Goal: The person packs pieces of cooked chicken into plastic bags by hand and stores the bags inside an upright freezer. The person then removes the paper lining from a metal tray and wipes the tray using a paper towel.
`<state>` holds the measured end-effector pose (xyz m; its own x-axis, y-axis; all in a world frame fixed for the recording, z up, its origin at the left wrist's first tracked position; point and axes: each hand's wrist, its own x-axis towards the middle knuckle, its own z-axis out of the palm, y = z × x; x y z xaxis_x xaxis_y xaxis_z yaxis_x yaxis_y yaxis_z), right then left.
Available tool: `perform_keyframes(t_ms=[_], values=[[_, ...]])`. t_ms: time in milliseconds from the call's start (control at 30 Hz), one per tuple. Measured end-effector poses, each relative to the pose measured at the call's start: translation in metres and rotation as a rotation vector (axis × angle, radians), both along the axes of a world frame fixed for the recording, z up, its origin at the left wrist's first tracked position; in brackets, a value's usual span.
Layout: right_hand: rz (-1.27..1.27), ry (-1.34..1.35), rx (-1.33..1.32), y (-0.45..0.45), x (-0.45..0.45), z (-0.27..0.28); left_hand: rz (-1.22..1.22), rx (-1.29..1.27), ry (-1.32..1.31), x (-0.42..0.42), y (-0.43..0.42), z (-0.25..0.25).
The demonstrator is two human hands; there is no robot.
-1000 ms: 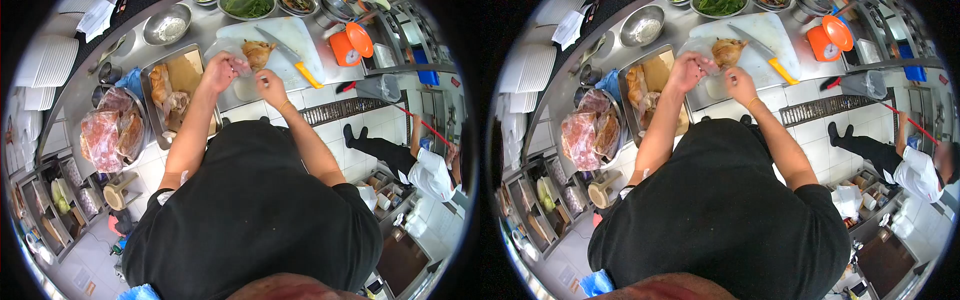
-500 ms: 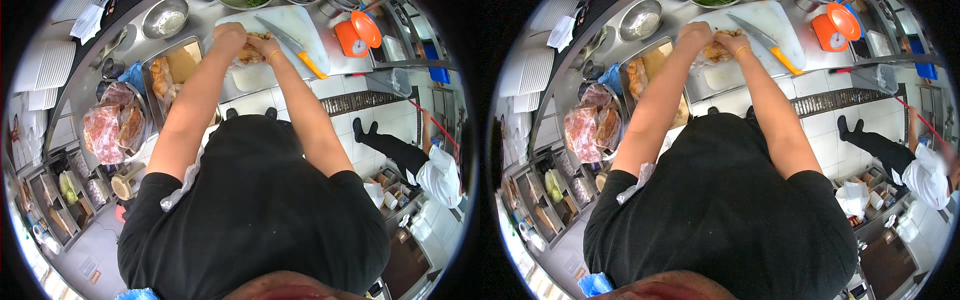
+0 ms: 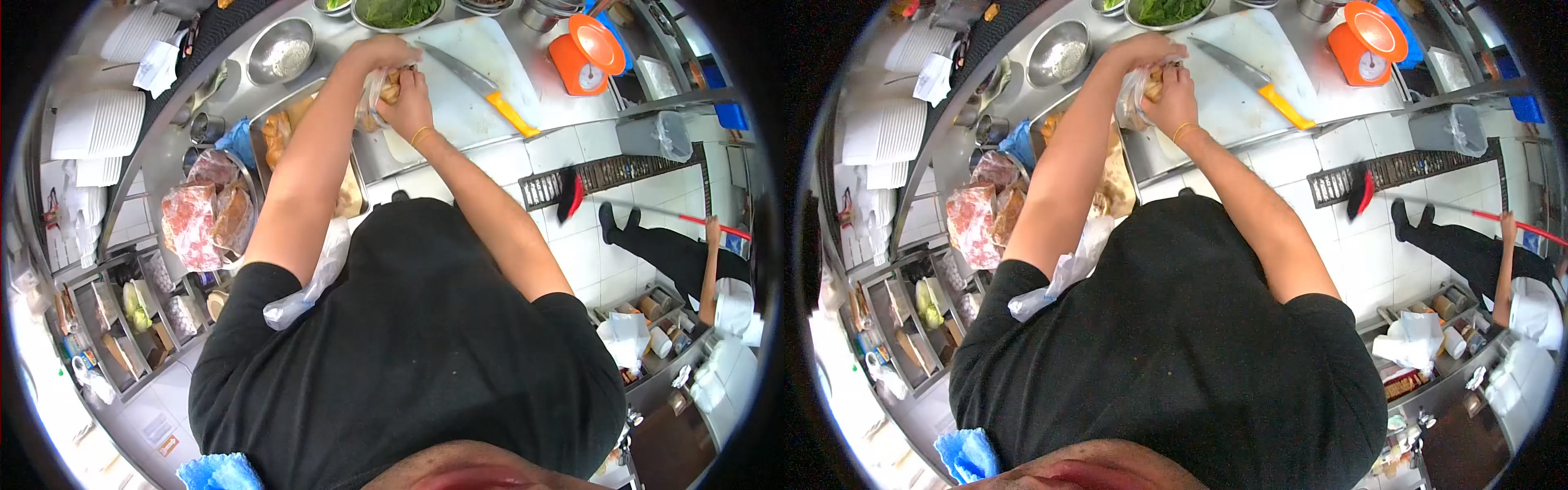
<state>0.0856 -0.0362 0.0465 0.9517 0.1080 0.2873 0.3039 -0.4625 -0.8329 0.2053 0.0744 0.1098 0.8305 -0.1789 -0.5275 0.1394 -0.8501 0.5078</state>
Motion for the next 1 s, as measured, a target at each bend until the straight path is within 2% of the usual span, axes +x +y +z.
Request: perform_keyframes(t_ms=[67,167,200,233,267,367,400,467,567,633,700,800,900,1000], values=[[0.016,-0.058,-0.096,-0.001,0.0,0.018,-0.118,-0.008,-0.019,-0.017,0.008,0.037],[0.001,-0.251,-0.305,0.006,0.01,0.054,-0.031,-0.29,-0.163,-0.066,0.016,0.097],[-0.019,-0.334,-0.392,0.005,0.017,0.066,0.005,-0.308,-0.232,-0.076,0.019,0.103],[0.07,-0.293,-0.446,0.002,0.028,0.077,0.005,-0.364,-0.284,-0.083,0.021,0.108],[0.151,-0.248,-0.51,0.0,0.036,0.092,-0.044,-0.272,-0.467,-0.09,0.018,0.119],[0.237,-0.147,-0.718,-0.004,0.042,0.163,0.196,-0.423,-0.527,-0.107,0.011,0.156],[0.322,-0.104,-0.732,-0.007,0.042,0.187,0.286,-0.562,-0.576,-0.111,0.013,0.16],[0.476,-0.008,-0.762,-0.012,0.041,0.224,0.406,-0.599,-0.562,-0.117,0.025,0.166],[0.548,-0.088,-0.674,-0.015,0.052,0.199,0.467,-0.617,-0.546,-0.123,0.033,0.153],[0.544,0.011,-0.668,-0.014,0.036,0.197,0.421,-0.562,-0.548,-0.125,0.038,0.14],[0.546,0.122,-0.644,-0.01,0.031,0.178,0.478,-0.608,-0.486,-0.132,0.032,0.127],[0.469,0.211,-0.649,0.0,0.036,0.094,0.528,-0.628,-0.482,-0.137,0.034,0.088],[0.506,0.226,-0.803,-0.01,0.019,0.101,0.588,-0.639,-0.494,-0.14,0.038,0.091],[0.48,0.107,-0.751,-0.02,0.005,0.123,0.644,-0.641,-0.547,-0.143,0.058,0.09]])
